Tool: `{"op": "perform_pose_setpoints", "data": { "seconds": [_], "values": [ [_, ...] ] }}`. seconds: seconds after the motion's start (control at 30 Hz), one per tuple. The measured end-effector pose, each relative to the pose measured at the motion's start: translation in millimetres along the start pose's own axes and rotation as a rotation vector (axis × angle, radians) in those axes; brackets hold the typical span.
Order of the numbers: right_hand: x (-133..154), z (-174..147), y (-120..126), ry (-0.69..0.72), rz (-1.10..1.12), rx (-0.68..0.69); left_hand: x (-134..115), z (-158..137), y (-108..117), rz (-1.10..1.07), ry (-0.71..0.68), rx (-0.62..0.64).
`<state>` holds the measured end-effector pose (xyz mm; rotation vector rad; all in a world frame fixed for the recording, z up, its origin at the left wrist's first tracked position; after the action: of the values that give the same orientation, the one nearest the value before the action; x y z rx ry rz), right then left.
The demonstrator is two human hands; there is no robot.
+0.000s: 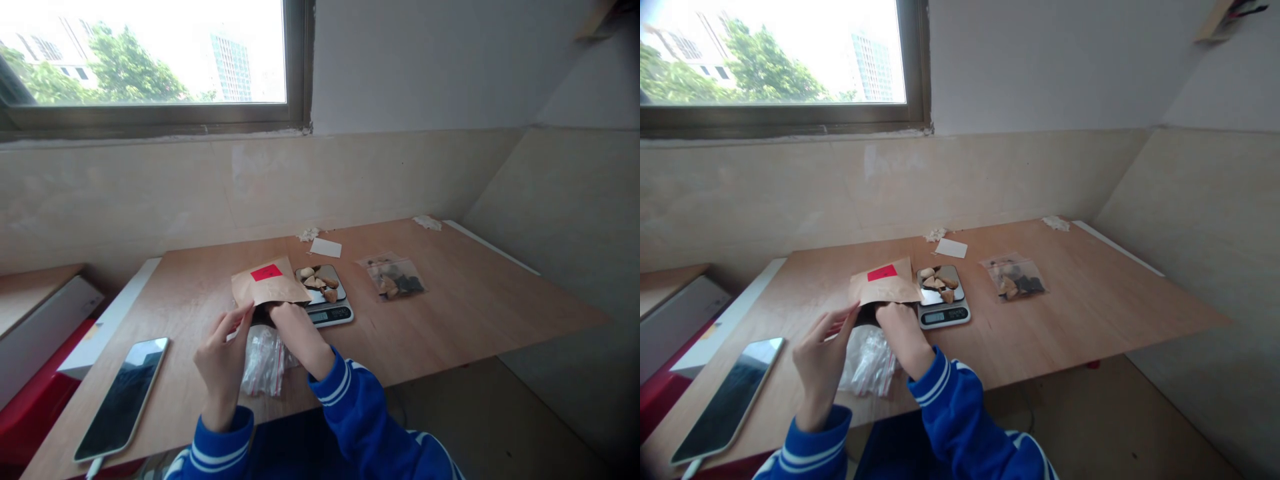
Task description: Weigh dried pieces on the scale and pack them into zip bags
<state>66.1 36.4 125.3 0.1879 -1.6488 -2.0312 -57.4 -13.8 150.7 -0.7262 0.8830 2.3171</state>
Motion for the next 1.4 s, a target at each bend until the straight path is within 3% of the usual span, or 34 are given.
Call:
{"op": "perform_pose_setpoints", "data": {
  "seconds": [0.07, 0.17, 0.3, 0.4, 0.57, 0.87, 1.03, 1.2, 1.23, 1.37, 1.4],
  "values": [
    [3.3, -11.9, 11.6, 0.006, 0.002, -0.023, 0.5, 2.7, 0.5, -0.011, 0.004, -0.005],
    [6.4, -40.8, 44.6, 0.109, 0.132, -0.261, 2.7, 8.9, 1.9, -0.027, 0.018, -0.016],
    [-21.2, -79.3, 68.4, 0.203, 0.281, -0.477, 2.1, 22.9, 4.5, -0.044, 0.023, -0.046],
    [-59.2, -83.0, 59.2, 0.161, 0.252, -0.456, -2.0, 40.2, 4.4, -0.043, 0.039, -0.069],
    [-107.6, -58.7, 23.0, 0.108, 0.220, -0.306, -12.0, 77.2, 6.5, 0.063, 0.032, -0.166],
    [-131.3, -32.3, -4.6, -0.046, -0.136, -0.244, 10.3, 131.1, -16.0, 0.068, 0.125, -0.111],
    [-137.3, -59.2, 11.3, -0.140, -0.026, -0.369, 21.2, 127.3, -27.0, -0.031, 0.103, -0.118],
    [-154.3, -100.0, 16.5, -0.249, 0.126, -0.539, 29.0, 80.1, -29.8, -0.041, 0.077, -0.152],
    [-157.9, -106.9, 14.6, -0.267, 0.149, -0.561, 28.4, 66.6, -36.0, 0.011, 0.072, -0.086],
    [-171.3, -132.3, 5.8, -0.365, 0.236, -0.656, 31.7, -8.2, -94.8, 0.169, 0.086, 0.622],
    [-173.7, -138.4, 4.4, -0.393, 0.256, -0.685, 34.8, -25.3, -100.6, 0.204, 0.106, 0.718]
  ]
}}
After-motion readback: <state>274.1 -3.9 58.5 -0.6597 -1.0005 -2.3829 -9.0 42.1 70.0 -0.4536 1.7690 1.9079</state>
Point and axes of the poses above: each hand's wrist, its own z-axis towards the middle knuckle, its own y-axis out of the back of the hand, x = y × z, the point moved 9 cm from there along z, towards the middle knuckle, and after that the axes turned 6 degrees about -z, right-handed, at the moved point
